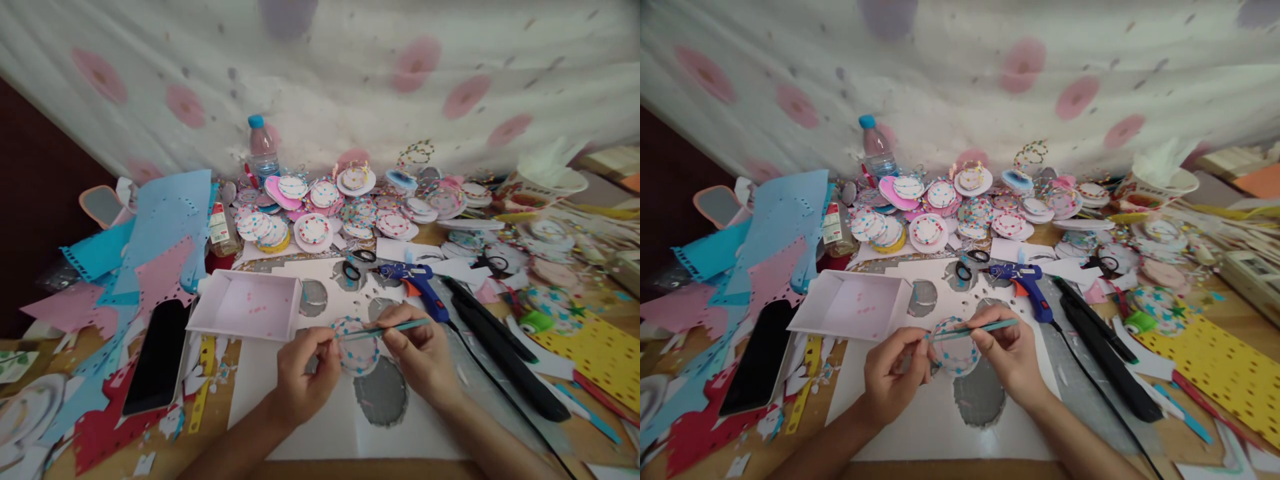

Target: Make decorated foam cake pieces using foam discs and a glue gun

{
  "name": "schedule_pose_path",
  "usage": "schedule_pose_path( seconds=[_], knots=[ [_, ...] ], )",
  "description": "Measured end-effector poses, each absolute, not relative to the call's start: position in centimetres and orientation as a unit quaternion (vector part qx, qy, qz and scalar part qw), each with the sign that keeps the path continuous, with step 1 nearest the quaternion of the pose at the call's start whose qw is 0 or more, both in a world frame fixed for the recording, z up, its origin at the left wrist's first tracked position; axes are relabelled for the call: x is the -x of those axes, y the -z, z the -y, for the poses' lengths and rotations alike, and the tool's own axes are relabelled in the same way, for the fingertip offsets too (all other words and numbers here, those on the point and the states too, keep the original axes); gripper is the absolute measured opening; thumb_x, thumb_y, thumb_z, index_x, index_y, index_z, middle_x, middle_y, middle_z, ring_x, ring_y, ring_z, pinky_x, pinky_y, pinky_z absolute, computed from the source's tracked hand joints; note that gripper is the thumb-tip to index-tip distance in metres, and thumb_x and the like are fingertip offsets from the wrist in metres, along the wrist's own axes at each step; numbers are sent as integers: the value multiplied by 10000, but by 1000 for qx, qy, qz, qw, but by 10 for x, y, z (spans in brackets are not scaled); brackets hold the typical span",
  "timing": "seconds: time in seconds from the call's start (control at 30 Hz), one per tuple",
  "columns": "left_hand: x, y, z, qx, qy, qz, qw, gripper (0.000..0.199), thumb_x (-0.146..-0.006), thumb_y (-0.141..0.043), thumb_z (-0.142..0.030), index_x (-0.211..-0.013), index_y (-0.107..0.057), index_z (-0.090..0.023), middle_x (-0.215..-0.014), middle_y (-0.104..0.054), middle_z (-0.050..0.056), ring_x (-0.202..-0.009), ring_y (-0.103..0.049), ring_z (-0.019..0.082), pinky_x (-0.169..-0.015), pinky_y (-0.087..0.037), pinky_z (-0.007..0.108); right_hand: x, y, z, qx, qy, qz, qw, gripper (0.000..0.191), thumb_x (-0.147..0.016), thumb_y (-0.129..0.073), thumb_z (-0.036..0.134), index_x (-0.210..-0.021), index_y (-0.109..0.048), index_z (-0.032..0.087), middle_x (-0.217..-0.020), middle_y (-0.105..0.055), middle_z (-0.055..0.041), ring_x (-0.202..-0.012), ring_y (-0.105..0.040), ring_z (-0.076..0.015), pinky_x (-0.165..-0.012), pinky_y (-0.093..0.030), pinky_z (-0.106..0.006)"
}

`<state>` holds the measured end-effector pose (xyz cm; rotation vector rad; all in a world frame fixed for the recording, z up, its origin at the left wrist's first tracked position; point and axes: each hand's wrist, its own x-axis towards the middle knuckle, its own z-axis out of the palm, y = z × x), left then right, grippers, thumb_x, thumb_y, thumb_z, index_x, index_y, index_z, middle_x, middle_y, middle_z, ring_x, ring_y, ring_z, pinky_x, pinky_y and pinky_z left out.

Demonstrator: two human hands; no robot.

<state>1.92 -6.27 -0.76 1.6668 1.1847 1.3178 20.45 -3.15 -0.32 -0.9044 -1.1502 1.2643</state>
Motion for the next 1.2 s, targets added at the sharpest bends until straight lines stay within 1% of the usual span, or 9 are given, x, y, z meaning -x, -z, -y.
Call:
schedule_pose_path(
  seconds=[0.1,0.4,0.63,0.77,0.93,1.07,1.13,1.17,1.2],
  knots=[
    [-19,6,62,-645,-508,-455,345,106,-876,-511,-115,-915,-587,-177,-682,-604,2,-484,-540,66,-497,-456,179,-204,6,30,388,-550,466,574,161,-783,-706,355,-806,-662,202,-671,-616,-15,-458,-432,-93,-400,-311,-204],
    [-21,-1,61,-675,-488,-446,329,80,-870,-506,-111,-866,-569,-160,-651,-598,6,-477,-521,65,-489,-438,177,-205,3,31,398,-550,468,565,151,-777,-714,339,-798,-672,196,-655,-578,-3,-474,-420,-90,-403,-290,-198],
    [-20,0,61,-676,-488,-451,318,79,-875,-504,-130,-870,-579,-156,-634,-607,8,-464,-521,72,-486,-446,183,-208,3,31,397,-538,484,565,103,-787,-708,304,-805,-679,207,-685,-608,-17,-548,-501,-115,-455,-357,-209],
    [-20,0,60,-672,-491,-452,320,82,-878,-500,-142,-877,-580,-158,-644,-612,9,-463,-522,72,-481,-449,180,-208,3,31,402,-525,495,564,122,-786,-707,323,-803,-679,206,-692,-621,-29,-573,-529,-134,-477,-391,-226],
    [-21,1,60,-674,-491,-447,323,85,-883,-497,-140,-880,-581,-154,-652,-611,14,-468,-523,67,-467,-444,168,-208,3,30,407,-511,501,568,139,-782,-710,337,-789,-678,201,-677,-621,-30,-574,-539,-139,-477,-405,-231],
    [-20,5,61,-648,-502,-447,359,112,-901,-494,-167,-903,-606,-154,-664,-611,12,-451,-522,56,-441,-433,153,-207,-1,31,397,-484,516,585,88,-810,-686,300,-812,-677,213,-708,-660,-39,-601,-585,-150,-490,-440,-237],
    [-21,4,60,-621,-505,-451,396,147,-912,-492,-212,-903,-625,-148,-644,-608,10,-416,-511,50,-405,-409,147,-206,-6,34,394,-430,545,602,31,-829,-662,252,-830,-674,224,-734,-692,-50,-655,-624,-173,-542,-486,-270],
    [-21,2,59,-603,-501,-449,429,175,-917,-492,-245,-895,-631,-142,-618,-600,6,-388,-496,47,-379,-388,144,-205,-10,35,392,-390,568,610,34,-838,-644,216,-848,-672,232,-752,-707,-57,-690,-643,-187,-574,-506,-294],
    [-21,-1,58,-582,-492,-443,473,211,-919,-492,-287,-884,-635,-136,-586,-588,-1,-357,-476,43,-352,-361,141,-205,-13,37,389,-344,598,611,94,-846,-618,174,-880,-671,243,-779,-721,-63,-723,-659,-199,-597,-519,-315]
  ],
)
